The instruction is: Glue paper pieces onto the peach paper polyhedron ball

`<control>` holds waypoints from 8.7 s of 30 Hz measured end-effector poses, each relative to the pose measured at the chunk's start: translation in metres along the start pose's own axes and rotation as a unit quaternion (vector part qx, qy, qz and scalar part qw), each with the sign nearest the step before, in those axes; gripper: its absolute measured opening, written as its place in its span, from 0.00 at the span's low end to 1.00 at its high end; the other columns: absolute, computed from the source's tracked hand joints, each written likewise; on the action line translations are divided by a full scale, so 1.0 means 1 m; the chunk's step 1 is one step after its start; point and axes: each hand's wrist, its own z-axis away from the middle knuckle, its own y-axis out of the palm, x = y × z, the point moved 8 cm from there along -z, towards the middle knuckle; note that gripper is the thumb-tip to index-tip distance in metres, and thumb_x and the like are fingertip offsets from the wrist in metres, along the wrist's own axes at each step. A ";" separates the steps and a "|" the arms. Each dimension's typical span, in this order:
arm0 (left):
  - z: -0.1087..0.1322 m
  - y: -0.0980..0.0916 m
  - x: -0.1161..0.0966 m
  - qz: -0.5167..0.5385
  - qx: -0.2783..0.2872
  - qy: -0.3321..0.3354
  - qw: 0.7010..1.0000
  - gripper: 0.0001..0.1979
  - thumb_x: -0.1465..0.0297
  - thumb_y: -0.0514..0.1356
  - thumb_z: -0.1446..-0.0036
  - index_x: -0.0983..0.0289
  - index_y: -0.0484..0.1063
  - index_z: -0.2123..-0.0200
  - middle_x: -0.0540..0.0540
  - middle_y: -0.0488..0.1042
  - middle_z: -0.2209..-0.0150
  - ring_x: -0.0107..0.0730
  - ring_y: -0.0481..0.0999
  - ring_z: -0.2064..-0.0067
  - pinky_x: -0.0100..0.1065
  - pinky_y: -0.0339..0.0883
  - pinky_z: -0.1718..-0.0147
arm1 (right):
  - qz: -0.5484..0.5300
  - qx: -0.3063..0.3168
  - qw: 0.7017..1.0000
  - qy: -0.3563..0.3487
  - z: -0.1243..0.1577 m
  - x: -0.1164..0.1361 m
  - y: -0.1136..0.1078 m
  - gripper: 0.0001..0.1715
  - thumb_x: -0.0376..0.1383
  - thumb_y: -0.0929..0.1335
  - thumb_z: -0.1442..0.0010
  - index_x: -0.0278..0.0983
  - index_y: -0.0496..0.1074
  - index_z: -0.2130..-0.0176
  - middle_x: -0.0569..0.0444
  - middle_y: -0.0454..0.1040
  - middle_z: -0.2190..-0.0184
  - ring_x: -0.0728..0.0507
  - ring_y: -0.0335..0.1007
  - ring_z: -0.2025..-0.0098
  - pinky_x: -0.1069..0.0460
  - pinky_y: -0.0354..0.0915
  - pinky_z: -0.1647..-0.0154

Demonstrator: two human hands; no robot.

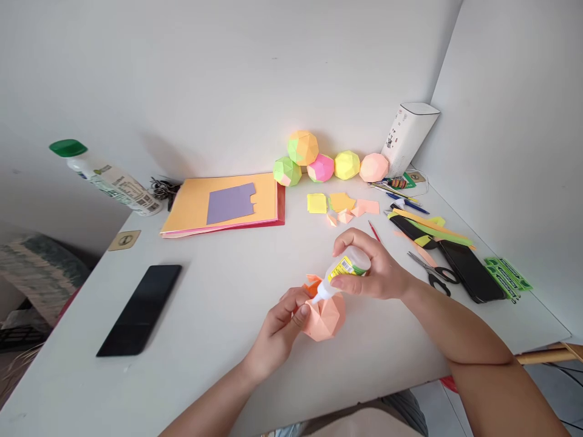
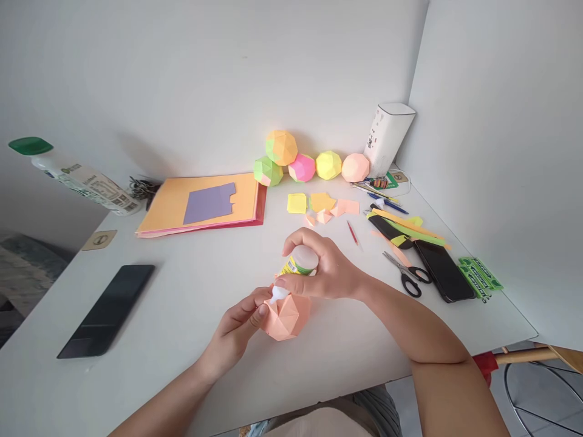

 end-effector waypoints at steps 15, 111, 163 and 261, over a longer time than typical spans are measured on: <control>-0.001 0.001 -0.001 0.012 -0.001 -0.004 1.000 0.17 0.56 0.55 0.36 0.63 0.69 0.71 0.55 0.67 0.64 0.36 0.66 0.60 0.34 0.61 0.61 | 0.033 0.023 0.994 -0.106 0.006 0.013 0.010 0.17 0.36 0.74 0.47 0.38 0.65 0.62 0.61 0.66 0.74 0.54 0.56 0.78 0.57 0.58 0.76; 0.002 0.014 -0.008 0.151 0.048 -0.028 0.987 0.16 0.56 0.60 0.40 0.62 0.76 0.69 0.55 0.68 0.63 0.36 0.66 0.62 0.35 0.58 0.62 | 0.136 0.229 0.952 -0.151 0.023 0.042 0.007 0.21 0.18 0.63 0.54 0.38 0.74 0.66 0.57 0.50 0.67 0.50 0.53 0.66 0.54 0.55 0.68; 0.003 0.008 -0.006 0.056 0.007 -0.005 0.998 0.20 0.55 0.58 0.39 0.64 0.65 0.76 0.53 0.64 0.67 0.32 0.63 0.65 0.33 0.57 0.66 | 0.033 0.057 0.992 0.107 -0.002 -0.010 -0.007 0.15 0.43 0.72 0.44 0.38 0.65 0.65 0.59 0.64 0.74 0.50 0.57 0.73 0.54 0.56 0.73; 0.001 -0.003 -0.002 -0.017 0.003 0.029 0.999 0.18 0.56 0.58 0.38 0.61 0.73 0.75 0.58 0.71 0.64 0.48 0.65 0.47 0.45 0.61 0.48 | -0.045 -0.142 0.968 0.201 0.035 -0.134 -0.049 0.30 0.47 0.77 0.57 0.38 0.66 0.59 0.50 0.75 0.62 0.44 0.72 0.64 0.47 0.67 0.63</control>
